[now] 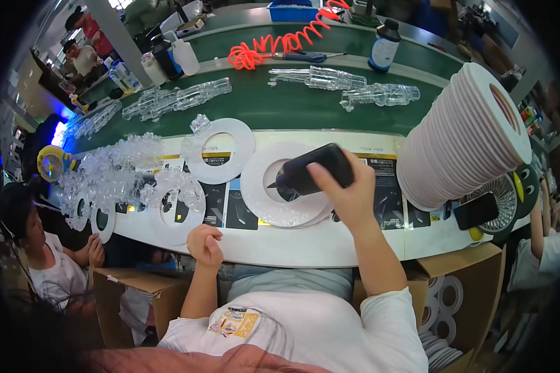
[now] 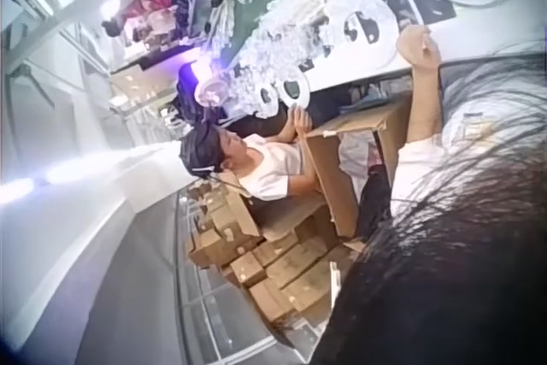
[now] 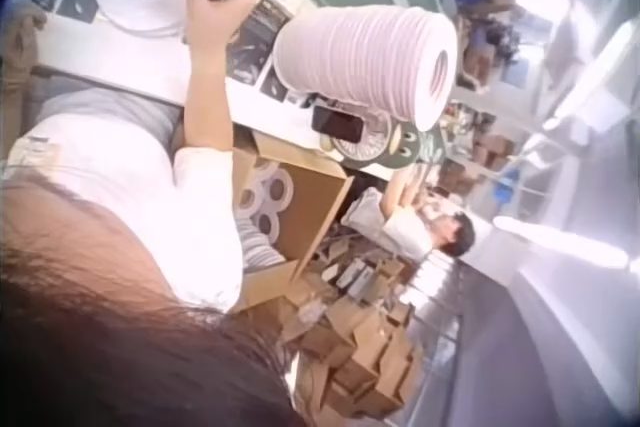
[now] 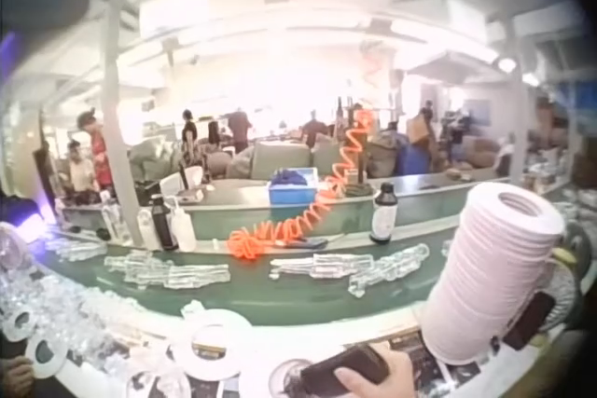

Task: Assembling circular LED light components and diffusers on a factory assembly line.

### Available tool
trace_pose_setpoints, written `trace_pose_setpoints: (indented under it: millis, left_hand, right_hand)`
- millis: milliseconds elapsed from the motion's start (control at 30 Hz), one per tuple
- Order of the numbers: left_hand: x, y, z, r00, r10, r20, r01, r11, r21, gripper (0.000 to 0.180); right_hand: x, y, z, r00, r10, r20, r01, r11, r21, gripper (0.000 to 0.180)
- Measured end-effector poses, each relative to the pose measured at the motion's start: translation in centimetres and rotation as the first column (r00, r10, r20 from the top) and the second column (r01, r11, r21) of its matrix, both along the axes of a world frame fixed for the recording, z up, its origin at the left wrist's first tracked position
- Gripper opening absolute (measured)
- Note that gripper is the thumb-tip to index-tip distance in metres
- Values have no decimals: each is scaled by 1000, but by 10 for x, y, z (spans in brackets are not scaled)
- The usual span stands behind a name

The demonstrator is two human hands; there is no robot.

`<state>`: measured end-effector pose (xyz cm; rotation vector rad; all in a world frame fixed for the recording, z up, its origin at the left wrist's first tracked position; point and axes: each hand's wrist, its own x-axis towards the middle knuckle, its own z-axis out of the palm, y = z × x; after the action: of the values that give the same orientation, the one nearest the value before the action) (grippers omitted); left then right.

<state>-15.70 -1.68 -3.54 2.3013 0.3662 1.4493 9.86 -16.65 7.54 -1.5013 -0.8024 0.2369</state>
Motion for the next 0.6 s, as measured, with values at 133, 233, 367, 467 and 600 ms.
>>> trace_pose_setpoints:
  millis: [133, 233, 367, 467, 600]
  left_hand:
    - [-3, 1, -11, 998, -12, -62, 6, 996, -89, 23]
    - [-3, 4, -16, 993, -28, -112, 9, 985, -170, 26]
    - [-1, 7, -16, 988, -55, -143, 8, 950, -311, 30]
    - [0, 7, -14, 989, -63, -133, -5, 891, -453, 33]
    - [-1, 9, -14, 990, -70, -123, 1, 872, -490, 35]
  right_hand:
    - [-19, 9, 14, 920, 144, 364, -46, 963, -266, 26]
    - [-26, 14, 17, 881, 173, 440, -68, 967, -244, 25]
    - [-29, 18, 12, 861, 190, 472, -77, 966, -248, 25]
    - [-29, 21, 6, 864, 180, 470, -58, 964, -261, 25]
    - [-30, 25, 3, 873, 175, 456, -46, 959, -280, 24]
